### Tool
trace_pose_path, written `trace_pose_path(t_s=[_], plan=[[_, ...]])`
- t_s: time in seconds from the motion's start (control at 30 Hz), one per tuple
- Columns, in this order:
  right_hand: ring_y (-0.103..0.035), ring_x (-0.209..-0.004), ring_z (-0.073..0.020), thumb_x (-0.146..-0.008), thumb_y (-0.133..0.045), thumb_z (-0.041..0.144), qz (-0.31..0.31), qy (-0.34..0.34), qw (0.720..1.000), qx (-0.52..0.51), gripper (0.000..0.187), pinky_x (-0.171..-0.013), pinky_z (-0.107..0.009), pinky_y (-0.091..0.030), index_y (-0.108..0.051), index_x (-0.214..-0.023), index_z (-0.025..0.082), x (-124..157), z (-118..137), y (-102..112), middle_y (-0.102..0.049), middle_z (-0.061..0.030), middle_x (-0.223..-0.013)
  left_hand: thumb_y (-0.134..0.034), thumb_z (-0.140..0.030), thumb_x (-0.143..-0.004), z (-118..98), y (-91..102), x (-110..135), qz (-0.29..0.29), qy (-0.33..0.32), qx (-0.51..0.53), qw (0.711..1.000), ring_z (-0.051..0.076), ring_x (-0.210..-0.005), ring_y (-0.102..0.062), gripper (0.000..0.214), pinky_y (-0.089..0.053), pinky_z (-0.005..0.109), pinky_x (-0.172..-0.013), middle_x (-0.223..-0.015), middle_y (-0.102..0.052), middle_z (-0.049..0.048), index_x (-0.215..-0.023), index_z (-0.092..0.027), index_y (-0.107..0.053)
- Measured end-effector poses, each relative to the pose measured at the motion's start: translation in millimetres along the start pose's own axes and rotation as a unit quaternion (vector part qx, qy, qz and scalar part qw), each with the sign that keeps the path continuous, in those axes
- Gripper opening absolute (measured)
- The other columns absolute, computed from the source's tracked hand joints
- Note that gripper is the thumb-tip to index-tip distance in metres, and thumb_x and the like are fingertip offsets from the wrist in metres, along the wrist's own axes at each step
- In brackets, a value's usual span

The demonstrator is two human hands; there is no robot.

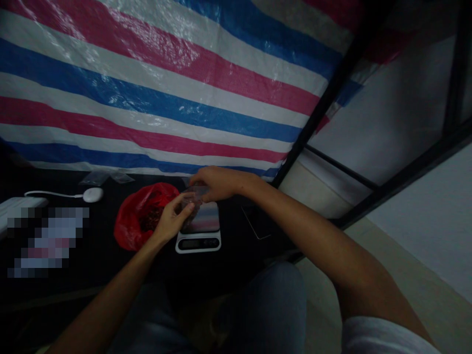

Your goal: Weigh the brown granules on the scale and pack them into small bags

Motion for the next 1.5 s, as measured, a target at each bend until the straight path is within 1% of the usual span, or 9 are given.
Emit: trace_pose_path(t_s=[0.2, 0.37, 0.57, 0.7, 0.87, 1.1, 1.3, 1.4, 1.5], plan=[[-0.065, -0.09, -0.0178, -0.079, -0.071, 0.009, -0.125, -0.088, 0.976, -0.153, 0.035, -0.078, -0.028, -0.05, -0.069, -0.114, 0.012, 23, -35, -66, -0.072, -0.0078, -0.104, -0.066, -0.067, -0.081, 1, -1.4, -6, -0.016, 0.075, 0.262, 0.962, 0.016, -0.067, -0.064, 0.066, -0.049, 0.027, -0.061, -0.082, -0.071, 0.0052, -0.117, -0.012, -0.066], [-0.068, -0.099, -0.0214, -0.081, -0.078, 0.019, -0.164, -0.082, 0.946, -0.266, 0.038, -0.09, -0.034, -0.052, -0.067, -0.116, 0.011, 19, -47, -124, -0.073, -0.0115, -0.11, -0.057, -0.075, -0.085, 8, -0.3, -9, -0.007, 0.088, 0.244, 0.966, 0.016, -0.058, -0.062, 0.077, -0.044, 0.024, -0.048, -0.074, -0.07, 0.004, -0.126, -0.011, -0.062], [-0.063, -0.11, -0.0213, -0.09, -0.072, 0.027, -0.288, -0.043, 0.922, -0.256, 0.042, -0.095, -0.038, -0.05, -0.064, -0.13, 0.017, 20, -40, -107, -0.066, -0.0124, -0.124, -0.051, -0.081, -0.084, 11, 3.9, -6, 0.019, 0.102, 0.126, 0.987, 0.016, -0.053, -0.063, 0.08, -0.047, 0.024, -0.046, -0.072, -0.071, 0.005, -0.123, -0.012, -0.063], [-0.06, -0.114, -0.0198, -0.091, -0.068, 0.019, -0.292, 0.022, 0.924, -0.244, 0.016, -0.101, -0.038, -0.047, -0.074, -0.106, 0.016, 15, -37, -92, -0.063, -0.0106, -0.119, -0.051, -0.084, -0.081, -6, -4.1, -8, 0.059, 0.103, 0.043, 0.992, 0.019, -0.056, -0.066, 0.086, -0.05, 0.028, -0.052, -0.077, -0.074, 0.0088, -0.123, -0.01, -0.062], [-0.063, -0.107, -0.0193, -0.092, -0.067, 0.021, -0.359, -0.004, 0.901, -0.244, 0.007, -0.096, -0.037, -0.05, -0.074, -0.093, 0.018, 31, -59, -75, -0.063, -0.008, -0.112, -0.039, -0.071, -0.094, -34, 7.6, -18, 0.018, 0.033, -0.117, 0.992, 0.026, -0.103, -0.07, 0.072, -0.055, 0.037, -0.09, -0.116, -0.074, 0.014, -0.129, -0.013, -0.062], [-0.067, -0.093, -0.0232, -0.088, -0.066, 0.022, -0.395, -0.174, 0.891, -0.141, 0.011, -0.088, -0.038, -0.052, -0.075, -0.089, 0.017, 80, -112, -80, -0.072, -0.0096, -0.097, -0.042, -0.049, -0.095, -46, 71.4, 0, 0.026, 0.119, -0.5, 0.857, 0.028, -0.093, -0.07, 0.047, -0.053, 0.038, -0.089, -0.102, -0.076, 0.0122, -0.106, -0.014, -0.072], [-0.071, -0.086, -0.023, -0.086, -0.064, 0.014, -0.257, -0.301, 0.909, -0.13, 0.013, -0.08, -0.032, -0.053, -0.077, -0.089, 0.014, 78, -123, -111, -0.077, -0.0111, -0.094, -0.059, -0.058, -0.084, -50, 105.0, 29, -0.202, 0.208, -0.638, 0.713, 0.046, -0.132, -0.053, 0.082, -0.045, 0.054, -0.105, -0.142, -0.054, 0.0307, -0.146, -0.006, -0.048], [-0.072, -0.082, -0.02, -0.086, -0.065, 0.013, -0.224, -0.318, 0.904, -0.177, 0.012, -0.077, -0.028, -0.054, -0.077, -0.087, 0.014, 76, -121, -123, -0.078, -0.0094, -0.09, -0.069, -0.058, -0.075, -45, 108.1, 36, -0.139, 0.308, -0.557, 0.759, 0.045, -0.122, -0.062, 0.091, -0.053, 0.048, -0.095, -0.133, -0.062, 0.0308, -0.144, -0.002, -0.048], [-0.071, -0.094, -0.0216, -0.087, -0.066, 0.012, -0.257, -0.318, 0.898, -0.162, 0.014, -0.09, -0.033, -0.053, -0.076, -0.096, 0.014, 70, -115, -124, -0.077, -0.0118, -0.102, -0.072, -0.045, -0.072, -47, 102.8, 36, -0.052, 0.278, -0.485, 0.828, 0.033, -0.103, -0.073, 0.061, -0.058, 0.034, -0.084, -0.108, -0.078, 0.0137, -0.123, -0.014, -0.068]])
Point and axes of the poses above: each hand's wrist, its own x-axis away from the middle knuckle, its own y-axis out of the back of the hand, z = x × y, the point moved 2 cm from there along -x, towards the middle knuckle
